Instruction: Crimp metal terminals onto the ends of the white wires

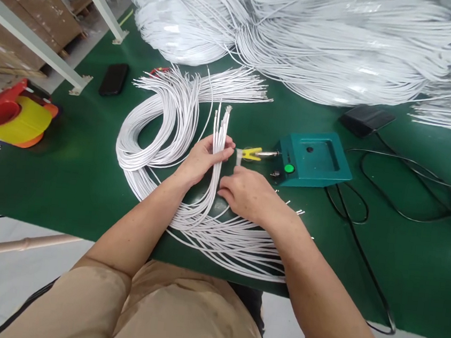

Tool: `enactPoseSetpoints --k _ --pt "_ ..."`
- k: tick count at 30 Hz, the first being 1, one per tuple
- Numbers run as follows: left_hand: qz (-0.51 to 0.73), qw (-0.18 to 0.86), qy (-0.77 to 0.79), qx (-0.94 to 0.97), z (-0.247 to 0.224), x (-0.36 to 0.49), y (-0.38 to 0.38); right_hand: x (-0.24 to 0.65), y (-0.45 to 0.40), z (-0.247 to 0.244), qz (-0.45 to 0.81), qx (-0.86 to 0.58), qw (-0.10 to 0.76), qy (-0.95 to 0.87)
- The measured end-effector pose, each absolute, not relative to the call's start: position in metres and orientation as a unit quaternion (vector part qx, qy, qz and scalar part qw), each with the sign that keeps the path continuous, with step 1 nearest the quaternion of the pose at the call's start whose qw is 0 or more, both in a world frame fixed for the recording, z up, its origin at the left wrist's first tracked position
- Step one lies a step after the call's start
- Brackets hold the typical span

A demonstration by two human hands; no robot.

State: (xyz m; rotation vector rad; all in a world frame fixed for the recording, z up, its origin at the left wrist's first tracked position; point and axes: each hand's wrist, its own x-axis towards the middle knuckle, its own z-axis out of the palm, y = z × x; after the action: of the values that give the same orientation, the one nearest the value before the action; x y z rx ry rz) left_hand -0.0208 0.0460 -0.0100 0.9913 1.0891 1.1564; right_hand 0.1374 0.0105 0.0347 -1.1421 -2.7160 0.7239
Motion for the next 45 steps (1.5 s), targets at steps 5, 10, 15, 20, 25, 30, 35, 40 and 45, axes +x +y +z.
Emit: enactPoseSetpoints --k 5,10,15,20,25,30,35,40,45 --pt "0.472 0.611 0.471 0.427 -0.011 -0.021 0.045 0.15 0.015 0.041 0.516 -0.388 0.017 -0.763" --pt "0.465 0.615 0.432 0.468 -0.013 -0.013 0.04 0.16 0.034 0.036 0.439 -0.543 0.363 -0.617" --pt "0.418 0.621 0.413 0.519 -0.008 -0.006 0.032 0.157 0.04 0.029 0.441 -0.517 0.461 -0.571" --pt "0.468 0.666 0.378 0.442 -0.006 -0.004 0.031 0.153 0.038 0.03 0.506 -0.491 0.445 -0.552" --pt "0.497 0.646 0.393 0.426 -0.007 -0.004 0.033 0.149 0.037 0.027 0.557 -0.465 0.418 -0.546" --pt "0.495 0.582 0.436 0.475 -0.011 -0.005 0.033 0.147 0.038 0.025 0.508 -0.507 0.441 -0.539" --pt "0.467 0.587 0.437 0.496 -0.009 -0.006 0.032 0.149 0.038 0.025 0.55 -0.491 0.46 -0.495" --pt "0.482 0.6 0.422 0.479 -0.005 -0.004 0.031 0.148 0.037 0.029 0.641 -0.457 0.459 -0.412" --pt "0.504 0.611 0.394 0.466 -0.006 -0.002 0.031 0.146 0.039 0.027 0.707 -0.424 0.439 -0.357"
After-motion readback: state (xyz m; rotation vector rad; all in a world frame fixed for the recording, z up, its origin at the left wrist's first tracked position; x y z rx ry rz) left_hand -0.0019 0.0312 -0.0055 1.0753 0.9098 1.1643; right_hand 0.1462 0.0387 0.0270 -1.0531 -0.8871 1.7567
